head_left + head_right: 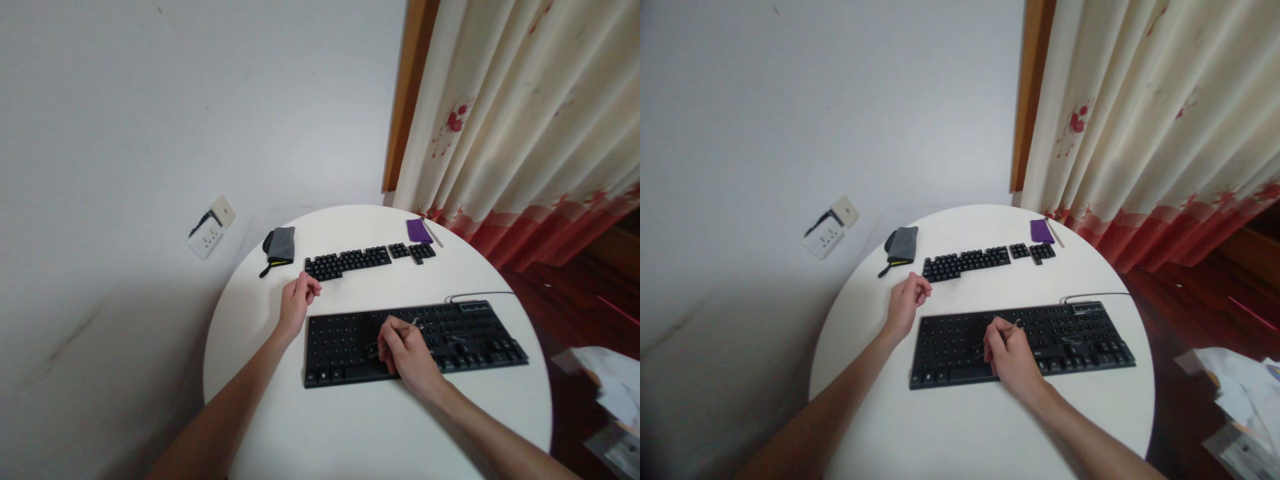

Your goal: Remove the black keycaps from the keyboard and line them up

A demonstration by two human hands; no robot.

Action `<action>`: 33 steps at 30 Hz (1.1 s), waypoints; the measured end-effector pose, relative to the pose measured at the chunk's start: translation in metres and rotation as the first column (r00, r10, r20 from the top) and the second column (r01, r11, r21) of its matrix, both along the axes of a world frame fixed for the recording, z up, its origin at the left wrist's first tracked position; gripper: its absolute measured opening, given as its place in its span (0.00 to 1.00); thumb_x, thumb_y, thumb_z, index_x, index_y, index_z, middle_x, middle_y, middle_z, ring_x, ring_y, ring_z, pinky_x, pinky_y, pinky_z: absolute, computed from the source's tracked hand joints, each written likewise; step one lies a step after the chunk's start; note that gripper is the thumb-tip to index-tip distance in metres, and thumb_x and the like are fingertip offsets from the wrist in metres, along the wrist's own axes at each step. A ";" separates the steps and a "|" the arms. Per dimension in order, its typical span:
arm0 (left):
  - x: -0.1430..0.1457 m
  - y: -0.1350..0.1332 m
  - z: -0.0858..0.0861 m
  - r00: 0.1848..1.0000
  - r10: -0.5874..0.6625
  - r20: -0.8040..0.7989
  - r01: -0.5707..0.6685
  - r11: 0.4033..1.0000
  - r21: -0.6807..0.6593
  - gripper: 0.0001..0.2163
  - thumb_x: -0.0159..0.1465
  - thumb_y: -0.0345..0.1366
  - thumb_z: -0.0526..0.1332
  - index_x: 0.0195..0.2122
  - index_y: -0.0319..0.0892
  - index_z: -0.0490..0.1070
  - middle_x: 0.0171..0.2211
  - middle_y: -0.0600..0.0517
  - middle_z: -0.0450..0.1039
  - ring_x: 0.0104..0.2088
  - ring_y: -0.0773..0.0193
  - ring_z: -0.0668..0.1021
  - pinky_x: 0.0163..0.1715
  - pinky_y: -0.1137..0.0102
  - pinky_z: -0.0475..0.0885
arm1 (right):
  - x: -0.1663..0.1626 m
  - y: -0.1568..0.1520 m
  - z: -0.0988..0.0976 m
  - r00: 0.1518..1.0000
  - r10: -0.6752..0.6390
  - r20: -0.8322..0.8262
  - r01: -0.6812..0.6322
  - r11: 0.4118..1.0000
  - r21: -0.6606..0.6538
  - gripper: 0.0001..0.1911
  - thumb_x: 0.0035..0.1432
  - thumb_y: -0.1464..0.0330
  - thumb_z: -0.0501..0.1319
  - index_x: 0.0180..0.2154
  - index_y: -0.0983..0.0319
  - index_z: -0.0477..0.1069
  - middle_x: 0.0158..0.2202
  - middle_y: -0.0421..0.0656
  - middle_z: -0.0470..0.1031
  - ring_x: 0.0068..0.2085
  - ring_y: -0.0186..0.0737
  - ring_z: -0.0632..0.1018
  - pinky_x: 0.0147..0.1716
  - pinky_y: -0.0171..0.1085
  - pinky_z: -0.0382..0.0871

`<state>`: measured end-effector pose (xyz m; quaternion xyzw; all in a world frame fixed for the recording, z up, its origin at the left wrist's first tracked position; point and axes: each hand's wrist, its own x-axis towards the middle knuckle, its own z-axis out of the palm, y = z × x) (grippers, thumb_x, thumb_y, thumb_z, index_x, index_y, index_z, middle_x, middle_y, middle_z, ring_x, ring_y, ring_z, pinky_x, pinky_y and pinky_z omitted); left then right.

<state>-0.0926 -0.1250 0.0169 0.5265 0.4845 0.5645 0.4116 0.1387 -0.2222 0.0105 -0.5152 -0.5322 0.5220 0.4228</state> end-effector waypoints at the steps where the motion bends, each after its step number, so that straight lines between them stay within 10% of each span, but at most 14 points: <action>1: 0.001 -0.001 0.001 0.999 -0.044 -0.020 0.044 0.999 -0.002 0.23 0.68 0.50 0.52 0.27 0.37 0.72 0.21 0.53 0.67 0.19 0.72 0.61 0.18 0.75 0.54 | 0.001 0.000 0.002 0.999 -0.017 -0.035 0.018 0.999 0.028 0.18 0.66 0.57 0.51 0.27 0.61 0.63 0.19 0.36 0.66 0.15 0.29 0.64 0.14 0.29 0.54; 7: 0.014 -0.023 0.012 0.869 -0.399 -0.293 0.402 0.914 -0.052 0.11 0.65 0.41 0.59 0.43 0.40 0.75 0.33 0.49 0.77 0.33 0.65 0.75 0.33 0.73 0.68 | 0.003 -0.003 0.012 0.997 -0.072 -0.034 0.078 0.972 0.224 0.16 0.67 0.61 0.55 0.29 0.62 0.68 0.21 0.37 0.69 0.20 0.30 0.69 0.20 0.30 0.59; 14: 0.029 -0.041 0.017 0.720 -0.681 -0.129 0.649 0.728 -0.223 0.13 0.65 0.39 0.61 0.49 0.40 0.75 0.45 0.45 0.79 0.44 0.59 0.79 0.45 0.67 0.71 | 0.001 -0.006 0.012 0.997 -0.068 0.033 0.052 0.933 0.357 0.10 0.65 0.65 0.57 0.32 0.61 0.71 0.23 0.38 0.72 0.23 0.32 0.72 0.25 0.32 0.65; 23: 0.034 -0.042 0.009 0.718 -0.683 0.136 0.687 0.661 -0.302 0.15 0.54 0.34 0.71 0.43 0.37 0.76 0.37 0.47 0.78 0.38 0.61 0.79 0.40 0.68 0.73 | -0.002 -0.009 0.004 0.993 -0.062 0.100 0.013 0.901 0.433 0.09 0.65 0.67 0.56 0.33 0.61 0.71 0.23 0.38 0.72 0.24 0.33 0.73 0.27 0.33 0.66; 33: 0.041 -0.050 0.009 0.761 -0.646 0.055 0.634 0.724 -0.272 0.11 0.55 0.30 0.70 0.39 0.38 0.74 0.37 0.49 0.77 0.36 0.65 0.79 0.40 0.70 0.73 | -0.004 -0.008 0.003 0.989 -0.114 0.098 0.073 0.935 0.347 0.11 0.66 0.67 0.55 0.31 0.61 0.70 0.22 0.37 0.70 0.23 0.32 0.71 0.26 0.32 0.64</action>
